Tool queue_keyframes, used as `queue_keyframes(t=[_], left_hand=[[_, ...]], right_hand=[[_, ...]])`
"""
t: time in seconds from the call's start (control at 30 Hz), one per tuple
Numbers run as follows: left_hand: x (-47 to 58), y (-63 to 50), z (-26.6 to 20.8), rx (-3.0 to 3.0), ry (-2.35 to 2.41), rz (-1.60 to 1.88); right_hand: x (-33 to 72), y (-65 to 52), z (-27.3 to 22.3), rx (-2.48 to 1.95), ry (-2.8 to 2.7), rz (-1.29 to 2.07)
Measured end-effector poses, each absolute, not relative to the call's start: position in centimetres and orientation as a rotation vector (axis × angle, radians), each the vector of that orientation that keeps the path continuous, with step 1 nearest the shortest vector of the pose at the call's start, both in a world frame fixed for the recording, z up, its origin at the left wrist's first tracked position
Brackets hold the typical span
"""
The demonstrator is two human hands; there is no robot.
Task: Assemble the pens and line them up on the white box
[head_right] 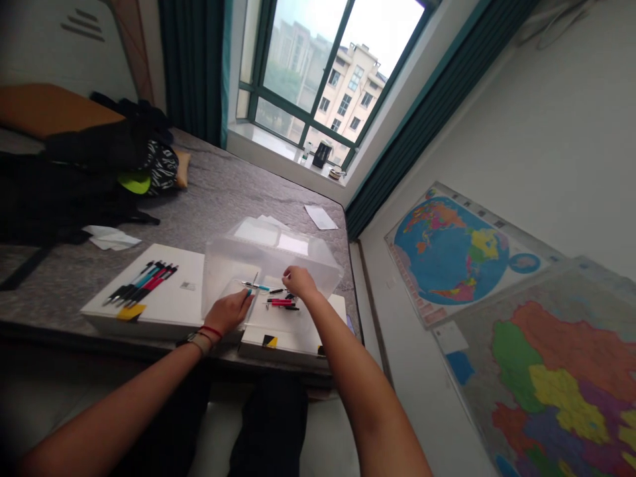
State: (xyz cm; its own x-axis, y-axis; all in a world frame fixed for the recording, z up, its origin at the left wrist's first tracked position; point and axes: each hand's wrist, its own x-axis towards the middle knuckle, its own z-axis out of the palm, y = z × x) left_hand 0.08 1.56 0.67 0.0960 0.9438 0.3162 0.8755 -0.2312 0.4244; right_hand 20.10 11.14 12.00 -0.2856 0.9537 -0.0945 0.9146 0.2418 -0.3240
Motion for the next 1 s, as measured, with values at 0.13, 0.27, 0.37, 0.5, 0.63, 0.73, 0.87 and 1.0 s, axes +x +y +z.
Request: queue_keyframes(t=[0.13, 0.27, 0.37, 0.5, 0.63, 0.73, 0.87, 1.0], left_hand=[[0.1, 1.6, 0.6, 2.239, 1.858, 0.821], [0.0, 1.6, 0.6, 2.239, 1.856, 0.836], [0.0, 1.6, 0.6, 2.235, 1.860, 0.827], [0.1, 1.7, 0.6, 2.229, 1.853, 0.810], [0.1, 1.8, 0.3, 2.231, 1.860, 0.804], [0.1, 2.0, 0.0, 2.248, 1.867, 0.793], [0.2, 2.0, -0.3, 2.241, 1.922, 0.770], [0.4, 2.0, -0.4, 2.228, 1.965, 0.746]], right_hand=[[19.5, 10.9, 10.2, -1.845, -2.777, 0.228], [18.5, 10.8, 9.4, -1.654, -2.963, 0.112], [17.9, 11.1, 9.7, -1.590, -2.993, 0.070], [17.8, 10.9, 10.2, -1.677, -2.851, 0.091], [18.9, 8.1, 8.9, -1.648, -2.553, 0.172], [19.9, 4.7, 6.2, -1.555, -2.214, 0.224], [20.9, 1.0, 2.3, -1.453, -1.899, 0.366], [21.3, -0.1, 0.5, -1.448, -1.706, 0.436]])
